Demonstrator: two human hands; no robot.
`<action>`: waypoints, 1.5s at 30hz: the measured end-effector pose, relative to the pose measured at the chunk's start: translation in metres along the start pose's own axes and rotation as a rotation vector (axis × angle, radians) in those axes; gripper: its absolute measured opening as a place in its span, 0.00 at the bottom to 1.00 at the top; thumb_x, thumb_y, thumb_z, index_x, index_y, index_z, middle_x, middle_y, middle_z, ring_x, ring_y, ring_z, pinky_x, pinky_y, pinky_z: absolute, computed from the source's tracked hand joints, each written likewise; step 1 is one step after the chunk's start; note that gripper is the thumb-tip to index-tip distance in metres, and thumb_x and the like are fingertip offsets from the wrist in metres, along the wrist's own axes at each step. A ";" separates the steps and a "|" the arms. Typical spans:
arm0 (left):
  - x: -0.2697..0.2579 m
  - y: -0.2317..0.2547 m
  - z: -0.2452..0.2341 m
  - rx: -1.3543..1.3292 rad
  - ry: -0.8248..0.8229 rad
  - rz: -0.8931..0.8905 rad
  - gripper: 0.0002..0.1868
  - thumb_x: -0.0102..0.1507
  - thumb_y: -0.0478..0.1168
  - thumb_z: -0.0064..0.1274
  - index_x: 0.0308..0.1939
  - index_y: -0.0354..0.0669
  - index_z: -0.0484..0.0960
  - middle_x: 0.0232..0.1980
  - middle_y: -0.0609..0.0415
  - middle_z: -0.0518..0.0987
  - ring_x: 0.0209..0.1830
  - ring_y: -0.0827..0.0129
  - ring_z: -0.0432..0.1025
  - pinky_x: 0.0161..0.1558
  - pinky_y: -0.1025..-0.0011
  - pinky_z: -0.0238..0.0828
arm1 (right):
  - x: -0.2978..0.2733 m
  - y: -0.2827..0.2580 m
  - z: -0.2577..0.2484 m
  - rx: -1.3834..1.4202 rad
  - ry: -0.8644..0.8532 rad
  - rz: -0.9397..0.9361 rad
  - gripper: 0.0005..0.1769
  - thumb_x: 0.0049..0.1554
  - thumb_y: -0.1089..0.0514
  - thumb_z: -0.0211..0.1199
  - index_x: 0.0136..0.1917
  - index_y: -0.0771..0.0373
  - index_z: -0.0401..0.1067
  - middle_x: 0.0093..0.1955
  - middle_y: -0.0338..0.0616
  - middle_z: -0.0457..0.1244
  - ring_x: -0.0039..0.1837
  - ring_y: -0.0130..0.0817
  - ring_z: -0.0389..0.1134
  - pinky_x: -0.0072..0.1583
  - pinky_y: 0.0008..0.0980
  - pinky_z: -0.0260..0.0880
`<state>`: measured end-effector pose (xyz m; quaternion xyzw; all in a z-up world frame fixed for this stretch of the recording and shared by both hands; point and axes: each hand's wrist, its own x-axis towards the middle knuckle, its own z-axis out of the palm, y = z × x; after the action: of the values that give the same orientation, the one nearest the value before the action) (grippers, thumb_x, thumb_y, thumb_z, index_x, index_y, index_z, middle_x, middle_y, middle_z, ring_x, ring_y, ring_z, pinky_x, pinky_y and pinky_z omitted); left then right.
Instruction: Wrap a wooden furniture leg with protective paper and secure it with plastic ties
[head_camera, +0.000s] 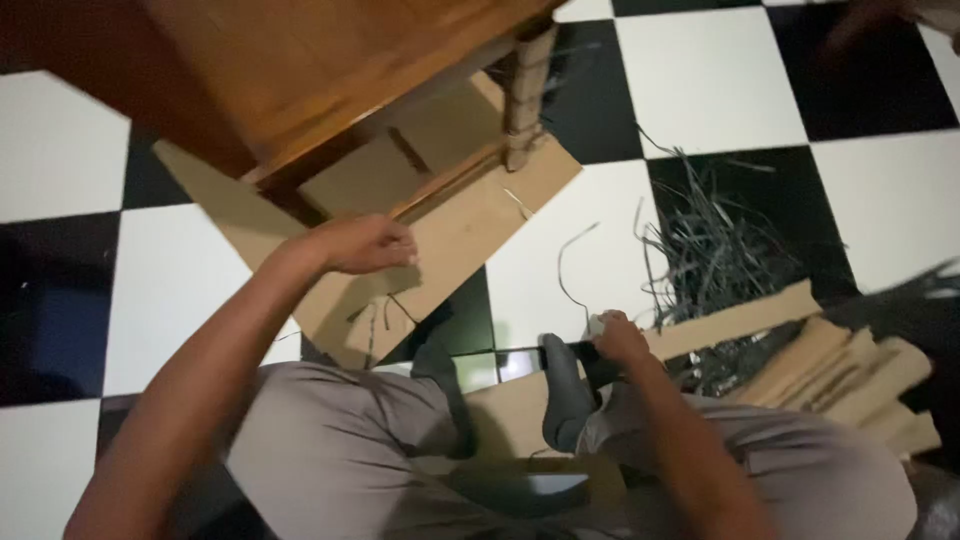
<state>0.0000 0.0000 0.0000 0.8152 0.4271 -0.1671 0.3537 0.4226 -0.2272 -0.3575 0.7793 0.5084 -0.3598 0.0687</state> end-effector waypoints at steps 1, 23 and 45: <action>0.020 0.010 0.011 0.009 -0.012 0.011 0.16 0.63 0.55 0.53 0.43 0.50 0.84 0.42 0.48 0.85 0.48 0.44 0.78 0.53 0.50 0.71 | 0.004 0.005 0.010 0.012 0.000 0.014 0.33 0.57 0.47 0.62 0.74 0.54 0.67 0.77 0.50 0.53 0.71 0.59 0.65 0.67 0.57 0.70; 0.198 0.068 0.314 -0.352 0.036 0.041 0.10 0.64 0.55 0.55 0.49 0.71 0.85 0.51 0.54 0.85 0.58 0.51 0.77 0.57 0.53 0.74 | 0.056 0.123 0.085 0.739 0.240 0.424 0.36 0.56 0.39 0.54 0.74 0.54 0.63 0.65 0.66 0.61 0.70 0.63 0.62 0.68 0.55 0.62; 0.183 0.048 0.227 -0.808 0.441 -0.048 0.27 0.65 0.59 0.53 0.63 0.53 0.80 0.59 0.44 0.82 0.61 0.49 0.76 0.62 0.52 0.73 | -0.137 -0.218 -0.035 1.934 0.509 -0.213 0.45 0.49 0.77 0.57 0.78 0.65 0.52 0.53 0.42 0.59 0.50 0.29 0.67 0.46 0.23 0.75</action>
<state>0.1516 -0.0762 -0.2415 0.6181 0.5417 0.1822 0.5398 0.2251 -0.2094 -0.1892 0.5045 0.0645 -0.4453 -0.7369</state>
